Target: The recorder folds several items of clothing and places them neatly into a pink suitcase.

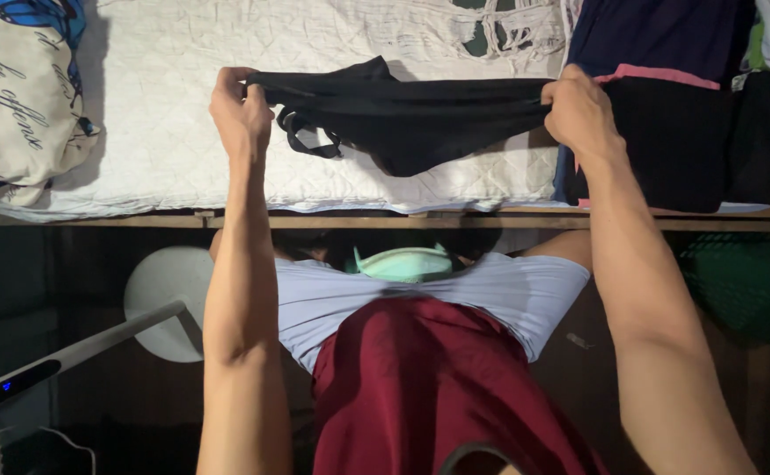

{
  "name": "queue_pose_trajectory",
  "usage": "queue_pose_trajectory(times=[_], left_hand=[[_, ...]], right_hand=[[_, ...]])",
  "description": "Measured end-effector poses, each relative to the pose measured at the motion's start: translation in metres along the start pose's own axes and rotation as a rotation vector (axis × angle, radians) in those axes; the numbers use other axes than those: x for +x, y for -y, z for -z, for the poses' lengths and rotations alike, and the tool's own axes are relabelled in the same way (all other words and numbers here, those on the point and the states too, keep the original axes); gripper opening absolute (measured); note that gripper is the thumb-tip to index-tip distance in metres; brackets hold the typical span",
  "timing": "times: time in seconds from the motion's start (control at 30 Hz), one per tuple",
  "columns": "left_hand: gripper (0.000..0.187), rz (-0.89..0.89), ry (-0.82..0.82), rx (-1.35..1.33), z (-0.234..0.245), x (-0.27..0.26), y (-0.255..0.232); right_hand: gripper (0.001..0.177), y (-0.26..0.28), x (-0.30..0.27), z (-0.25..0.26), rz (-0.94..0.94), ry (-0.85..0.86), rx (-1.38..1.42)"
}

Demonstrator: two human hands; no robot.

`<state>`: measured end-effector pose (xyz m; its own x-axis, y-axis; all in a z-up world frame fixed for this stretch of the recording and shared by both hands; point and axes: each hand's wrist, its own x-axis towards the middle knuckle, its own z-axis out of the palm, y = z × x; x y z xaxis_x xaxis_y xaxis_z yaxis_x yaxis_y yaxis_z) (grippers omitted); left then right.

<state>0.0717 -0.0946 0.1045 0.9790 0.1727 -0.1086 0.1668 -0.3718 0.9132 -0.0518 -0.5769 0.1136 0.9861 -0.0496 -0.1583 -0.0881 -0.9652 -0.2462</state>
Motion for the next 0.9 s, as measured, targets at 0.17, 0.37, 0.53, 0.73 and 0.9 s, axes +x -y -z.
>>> queue_pose_trajectory(times=[0.17,0.37,0.53,0.73,0.9], left_hand=[[0.016,-0.013,0.001,0.01,0.0,0.0,0.003],[0.018,-0.013,0.02,-0.009,-0.004,-0.003,0.008],[0.023,0.049,0.062,-0.092,0.0,0.002,0.011],[0.031,0.098,0.179,-0.435,0.002,0.025,0.005],[0.034,-0.103,0.289,-0.208,0.0,0.037,-0.02]], right_hand=[[0.028,0.005,-0.002,0.014,0.016,-0.091,0.065],[0.024,0.011,0.001,0.016,-0.029,-0.219,0.134],[0.025,0.007,0.001,0.022,0.132,-0.475,0.149],[0.022,0.006,0.012,0.042,0.082,-0.512,0.207],[0.033,0.041,0.024,0.081,-0.254,-0.316,0.658]])
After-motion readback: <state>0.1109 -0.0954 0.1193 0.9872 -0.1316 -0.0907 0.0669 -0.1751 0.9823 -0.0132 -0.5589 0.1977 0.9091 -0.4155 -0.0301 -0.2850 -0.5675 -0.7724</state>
